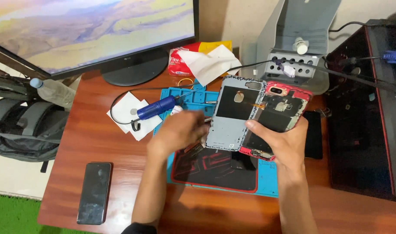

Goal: Disassembling a red smartphone using a prying tool to remove the back cover and access internal components.

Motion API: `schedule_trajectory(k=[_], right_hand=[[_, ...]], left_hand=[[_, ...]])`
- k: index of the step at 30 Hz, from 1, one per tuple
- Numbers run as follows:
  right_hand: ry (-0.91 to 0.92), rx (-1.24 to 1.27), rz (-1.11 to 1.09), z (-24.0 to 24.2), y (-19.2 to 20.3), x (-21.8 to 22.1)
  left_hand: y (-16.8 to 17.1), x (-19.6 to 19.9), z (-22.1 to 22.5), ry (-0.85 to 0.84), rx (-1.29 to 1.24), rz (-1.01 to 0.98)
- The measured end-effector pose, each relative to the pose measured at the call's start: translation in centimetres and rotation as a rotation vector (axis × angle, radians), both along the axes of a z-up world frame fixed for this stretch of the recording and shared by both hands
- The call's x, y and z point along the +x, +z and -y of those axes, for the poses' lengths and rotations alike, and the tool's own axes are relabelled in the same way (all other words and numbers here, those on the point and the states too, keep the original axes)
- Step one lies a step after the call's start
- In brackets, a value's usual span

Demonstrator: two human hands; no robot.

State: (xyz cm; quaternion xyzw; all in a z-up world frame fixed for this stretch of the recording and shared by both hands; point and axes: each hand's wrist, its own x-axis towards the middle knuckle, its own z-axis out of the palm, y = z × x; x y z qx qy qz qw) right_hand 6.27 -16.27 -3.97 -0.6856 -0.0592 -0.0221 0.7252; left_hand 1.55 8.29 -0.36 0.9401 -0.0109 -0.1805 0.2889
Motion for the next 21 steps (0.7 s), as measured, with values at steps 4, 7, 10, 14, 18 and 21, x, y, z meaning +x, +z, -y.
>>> schedule_trajectory(k=[4,7,10,14,18,21], right_hand=[[-0.008,0.018,0.007,0.5,-0.1,-0.2],[-0.007,0.023,0.055,0.9,0.0,0.0],[-0.034,0.043,0.078,1.1,-0.1,0.0],[-0.054,0.055,0.027,1.0,0.6,0.1],[-0.088,0.032,0.032,1.1,0.6,0.0],[-0.117,-0.015,0.052,1.9,0.5,0.4]], left_hand=[[-12.2,3.1,3.0,-0.071,0.370,-0.114],[-13.7,4.1,4.2,-0.088,0.410,-0.074],[-13.9,3.9,3.7,-0.102,0.323,-0.075],[-11.2,3.4,2.9,-0.177,0.246,-0.277],[-6.2,2.8,1.9,-0.172,0.173,-0.296],[-3.7,2.2,1.5,-0.093,0.117,-0.278]])
